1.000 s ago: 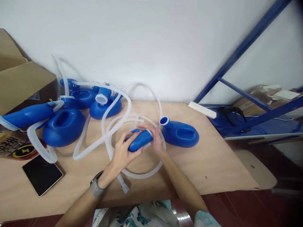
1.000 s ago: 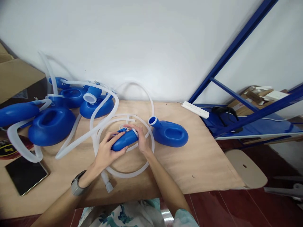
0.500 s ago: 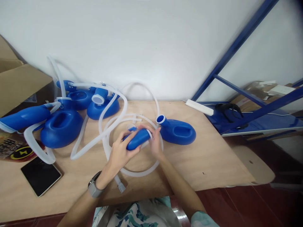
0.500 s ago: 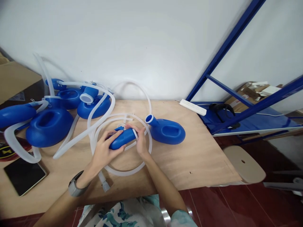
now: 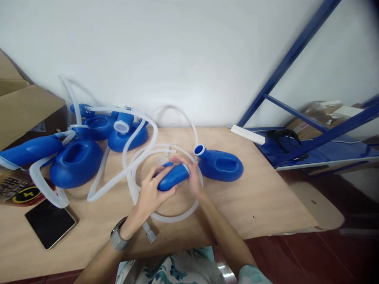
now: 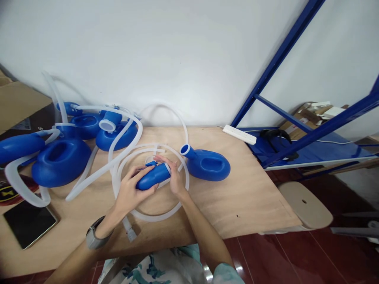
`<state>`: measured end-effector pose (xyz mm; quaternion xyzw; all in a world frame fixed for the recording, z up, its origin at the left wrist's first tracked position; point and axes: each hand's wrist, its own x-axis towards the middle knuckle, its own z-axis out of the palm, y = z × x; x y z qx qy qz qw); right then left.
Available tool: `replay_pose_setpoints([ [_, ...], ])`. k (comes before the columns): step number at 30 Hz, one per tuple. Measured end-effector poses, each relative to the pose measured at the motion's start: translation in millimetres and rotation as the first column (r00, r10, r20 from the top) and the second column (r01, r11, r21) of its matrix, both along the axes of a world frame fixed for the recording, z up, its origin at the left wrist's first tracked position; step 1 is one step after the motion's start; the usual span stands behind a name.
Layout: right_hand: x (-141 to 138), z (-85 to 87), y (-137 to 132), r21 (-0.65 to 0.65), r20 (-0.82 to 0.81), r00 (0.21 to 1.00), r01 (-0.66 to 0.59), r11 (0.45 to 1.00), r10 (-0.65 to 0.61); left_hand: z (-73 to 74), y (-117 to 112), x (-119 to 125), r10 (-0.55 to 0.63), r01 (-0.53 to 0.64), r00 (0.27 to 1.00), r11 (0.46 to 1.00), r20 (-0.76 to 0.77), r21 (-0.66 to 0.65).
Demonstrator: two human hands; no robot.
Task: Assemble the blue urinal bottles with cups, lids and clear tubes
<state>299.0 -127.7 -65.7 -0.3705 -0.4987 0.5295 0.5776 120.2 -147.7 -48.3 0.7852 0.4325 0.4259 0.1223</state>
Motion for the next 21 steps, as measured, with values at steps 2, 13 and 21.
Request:
replay_pose_setpoints([
  [2, -2.1, 1.9, -2.8, 0.032, -0.027, 0.999, -0.034, 0.999, 0.035, -0.9, 0.3, -0.7, -0.006, 0.006, 1.000, 1.000, -0.001, 0.031],
  [13, -0.5, -8.6, 33.9, -0.003, 0.271, 0.957, -0.109, 0.994, 0.105, -22.6, 19.9, -22.6, 0.076, -0.076, 0.997, 0.997, -0.017, 0.000],
  [21, -7.2, -28.0, 62.3, 0.111, 0.953, 0.301, -0.270, 0.956, -0.026, -36.5, 17.4, -74.1, 0.322, -0.343, 0.938, 0.916, -0.128, -0.207],
])
